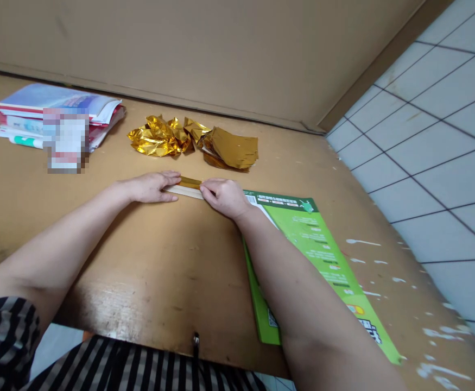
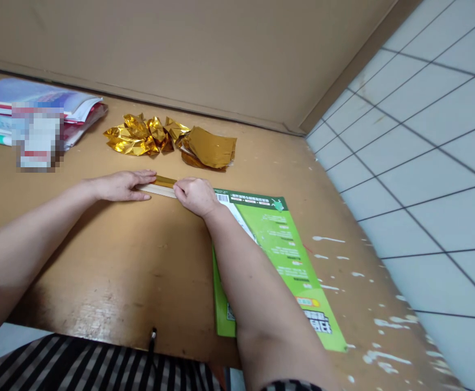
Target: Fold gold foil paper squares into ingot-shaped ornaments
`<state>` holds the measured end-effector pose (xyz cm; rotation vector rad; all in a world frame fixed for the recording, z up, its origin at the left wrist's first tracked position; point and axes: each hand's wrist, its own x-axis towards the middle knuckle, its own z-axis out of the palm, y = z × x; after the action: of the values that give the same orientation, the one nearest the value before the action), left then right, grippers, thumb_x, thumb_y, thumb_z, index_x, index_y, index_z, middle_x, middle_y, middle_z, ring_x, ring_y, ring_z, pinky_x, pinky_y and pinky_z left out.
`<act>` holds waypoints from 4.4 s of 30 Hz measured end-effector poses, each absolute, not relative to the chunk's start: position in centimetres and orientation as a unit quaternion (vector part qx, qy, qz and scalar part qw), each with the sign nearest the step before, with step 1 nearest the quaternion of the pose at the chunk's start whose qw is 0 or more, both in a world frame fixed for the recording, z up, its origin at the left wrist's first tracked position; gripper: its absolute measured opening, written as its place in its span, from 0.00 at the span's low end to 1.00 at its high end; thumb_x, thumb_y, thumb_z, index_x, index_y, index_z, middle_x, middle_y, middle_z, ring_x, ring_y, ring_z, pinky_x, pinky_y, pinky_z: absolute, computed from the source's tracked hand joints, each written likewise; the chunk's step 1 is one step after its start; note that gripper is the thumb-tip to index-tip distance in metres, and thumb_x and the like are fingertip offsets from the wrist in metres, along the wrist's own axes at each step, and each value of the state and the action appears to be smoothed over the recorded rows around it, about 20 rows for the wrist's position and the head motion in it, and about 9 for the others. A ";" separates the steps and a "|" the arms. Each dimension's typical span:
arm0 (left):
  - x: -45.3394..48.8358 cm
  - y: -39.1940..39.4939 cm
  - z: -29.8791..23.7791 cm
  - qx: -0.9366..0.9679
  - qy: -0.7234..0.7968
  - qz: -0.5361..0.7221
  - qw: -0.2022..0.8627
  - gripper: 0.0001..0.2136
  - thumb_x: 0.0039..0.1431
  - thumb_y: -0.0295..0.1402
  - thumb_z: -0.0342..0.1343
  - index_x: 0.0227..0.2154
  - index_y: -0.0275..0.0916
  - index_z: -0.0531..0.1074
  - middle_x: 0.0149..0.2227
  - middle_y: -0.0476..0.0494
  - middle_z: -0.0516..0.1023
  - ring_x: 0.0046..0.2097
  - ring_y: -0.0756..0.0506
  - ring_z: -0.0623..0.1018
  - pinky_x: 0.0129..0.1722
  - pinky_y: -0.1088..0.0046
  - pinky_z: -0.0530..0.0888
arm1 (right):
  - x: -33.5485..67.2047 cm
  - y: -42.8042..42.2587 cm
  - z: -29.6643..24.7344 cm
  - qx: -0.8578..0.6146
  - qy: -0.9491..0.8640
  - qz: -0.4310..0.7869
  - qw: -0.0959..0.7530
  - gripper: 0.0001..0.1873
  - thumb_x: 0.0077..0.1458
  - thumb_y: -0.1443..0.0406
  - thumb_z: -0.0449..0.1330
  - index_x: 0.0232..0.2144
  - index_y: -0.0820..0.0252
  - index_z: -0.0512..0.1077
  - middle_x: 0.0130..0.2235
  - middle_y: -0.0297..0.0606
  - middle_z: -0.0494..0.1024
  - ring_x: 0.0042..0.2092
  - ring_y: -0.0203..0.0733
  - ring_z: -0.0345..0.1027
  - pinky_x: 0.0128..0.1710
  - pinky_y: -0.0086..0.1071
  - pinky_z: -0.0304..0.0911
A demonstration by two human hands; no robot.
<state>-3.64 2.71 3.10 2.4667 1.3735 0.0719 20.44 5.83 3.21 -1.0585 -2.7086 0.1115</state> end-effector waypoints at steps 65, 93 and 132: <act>-1.4 0.0 1.3 0.851 0.521 0.043 0.043 0.35 0.63 0.55 0.38 0.63 0.32 0.55 0.67 0.29 0.51 0.68 0.34 0.52 0.64 0.55 0.53 | 16.6 3.1 2.4 -0.487 -0.869 0.082 -0.013 0.41 0.63 0.48 0.37 0.64 0.78 0.49 0.67 0.59 0.50 0.68 0.56 0.41 0.65 0.49 0.42; -1.9 0.6 1.2 0.848 0.527 0.029 0.038 0.39 0.63 0.57 0.34 0.63 0.26 0.52 0.67 0.27 0.50 0.68 0.35 0.51 0.65 0.59 0.51 | 16.4 2.6 2.8 -0.507 -0.859 0.072 -0.021 0.40 0.62 0.48 0.40 0.65 0.74 0.51 0.67 0.57 0.51 0.68 0.56 0.43 0.64 0.50 0.44; -3.1 1.1 0.6 0.836 0.547 0.024 0.042 0.43 0.60 0.61 0.32 0.65 0.26 0.47 0.68 0.29 0.47 0.68 0.35 0.48 0.65 0.58 0.50 | 16.0 2.1 3.4 -0.529 -0.845 0.066 -0.044 0.40 0.63 0.48 0.39 0.64 0.74 0.52 0.66 0.57 0.53 0.67 0.57 0.44 0.64 0.52 0.44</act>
<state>-3.06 1.07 0.64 2.5571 1.6745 0.0731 16.03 2.08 3.41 -1.7113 -2.7310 0.2143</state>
